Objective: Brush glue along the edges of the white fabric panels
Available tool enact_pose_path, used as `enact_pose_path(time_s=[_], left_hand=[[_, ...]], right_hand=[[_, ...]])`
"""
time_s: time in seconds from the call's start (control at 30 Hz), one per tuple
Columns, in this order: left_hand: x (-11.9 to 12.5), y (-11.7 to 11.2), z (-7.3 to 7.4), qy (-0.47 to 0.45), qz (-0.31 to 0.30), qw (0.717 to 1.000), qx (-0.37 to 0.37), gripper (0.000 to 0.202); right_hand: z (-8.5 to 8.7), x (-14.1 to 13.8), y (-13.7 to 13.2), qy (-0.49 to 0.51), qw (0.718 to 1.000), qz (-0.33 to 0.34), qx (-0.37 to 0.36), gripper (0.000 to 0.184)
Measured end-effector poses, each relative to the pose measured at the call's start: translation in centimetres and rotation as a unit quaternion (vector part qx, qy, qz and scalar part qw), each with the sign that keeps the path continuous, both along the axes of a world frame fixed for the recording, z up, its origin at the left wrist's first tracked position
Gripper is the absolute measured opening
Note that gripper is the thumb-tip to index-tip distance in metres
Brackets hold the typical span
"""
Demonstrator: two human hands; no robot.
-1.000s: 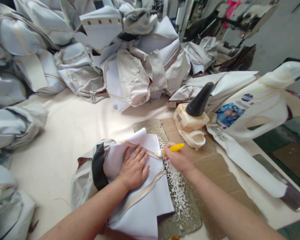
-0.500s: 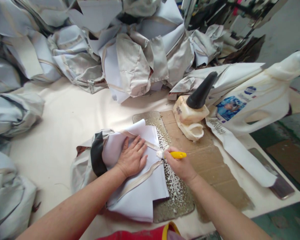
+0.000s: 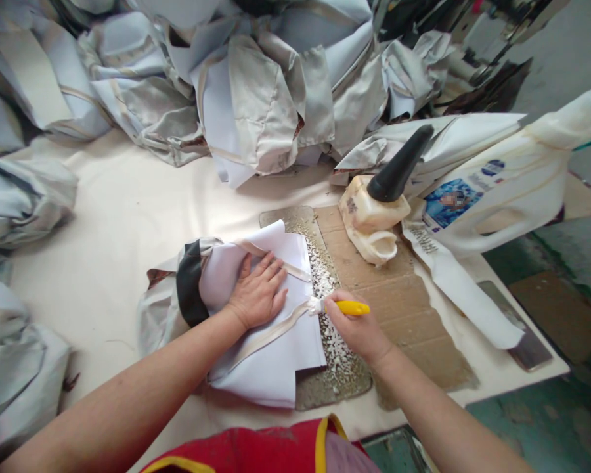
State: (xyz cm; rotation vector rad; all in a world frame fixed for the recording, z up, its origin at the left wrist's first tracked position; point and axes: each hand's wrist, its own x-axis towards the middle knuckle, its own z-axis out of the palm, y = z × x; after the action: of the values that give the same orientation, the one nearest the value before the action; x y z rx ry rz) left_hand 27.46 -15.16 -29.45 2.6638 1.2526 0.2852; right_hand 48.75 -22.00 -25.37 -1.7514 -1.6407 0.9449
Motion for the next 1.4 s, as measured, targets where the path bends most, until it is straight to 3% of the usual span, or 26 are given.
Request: enact_pose_path(time_s=[0.17, 0.27, 0.57, 0.73, 0.8, 0.97, 1.1, 1.27, 1.4], left_hand=[[0.1, 0.0, 0.1, -0.004, 0.002, 1.0, 0.003, 0.042], [0.1, 0.1, 0.1, -0.003, -0.003, 1.0, -0.003, 0.043], [0.2, 0.0, -0.1, -0.014, -0.008, 1.0, -0.005, 0.043], [0.2, 0.1, 0.0, -0.016, -0.009, 1.0, -0.008, 0.043], [0.2, 0.1, 0.1, -0.016, -0.007, 1.0, -0.008, 0.043], [0.1, 0.0, -0.1, -0.015, -0.003, 1.0, -0.006, 0.043], [0.1, 0.1, -0.1, -0.015, -0.004, 1.0, -0.002, 0.043], [0.2, 0.1, 0.0, -0.018, -0.009, 1.0, -0.008, 0.043], [0.2, 0.1, 0.0, -0.013, -0.006, 1.0, -0.014, 0.043]], right_hand=[[0.0, -0.2, -0.4, -0.008, 0.999, -0.044, 0.031, 0.024], [0.0, -0.9, -1.5, 0.01, 0.999, -0.028, 0.009, 0.025], [0.0, -1.5, -9.7, 0.004, 0.992, -0.065, -0.108, 0.031], [1.3, -0.7, -9.6, 0.0, 0.991, -0.085, -0.103, 0.031], [1.4, -0.5, -9.2, -0.01, 0.995, -0.057, -0.079, 0.03], [1.5, 0.1, -8.3, -0.043, 0.993, 0.099, -0.051, 0.026], [2.2, 0.3, -7.9, -0.05, 0.991, 0.123, -0.022, 0.021], [1.8, -0.1, -8.6, -0.011, 0.985, 0.163, -0.057, 0.023], [2.3, 0.7, -9.2, -0.032, 0.988, 0.131, -0.075, 0.025]])
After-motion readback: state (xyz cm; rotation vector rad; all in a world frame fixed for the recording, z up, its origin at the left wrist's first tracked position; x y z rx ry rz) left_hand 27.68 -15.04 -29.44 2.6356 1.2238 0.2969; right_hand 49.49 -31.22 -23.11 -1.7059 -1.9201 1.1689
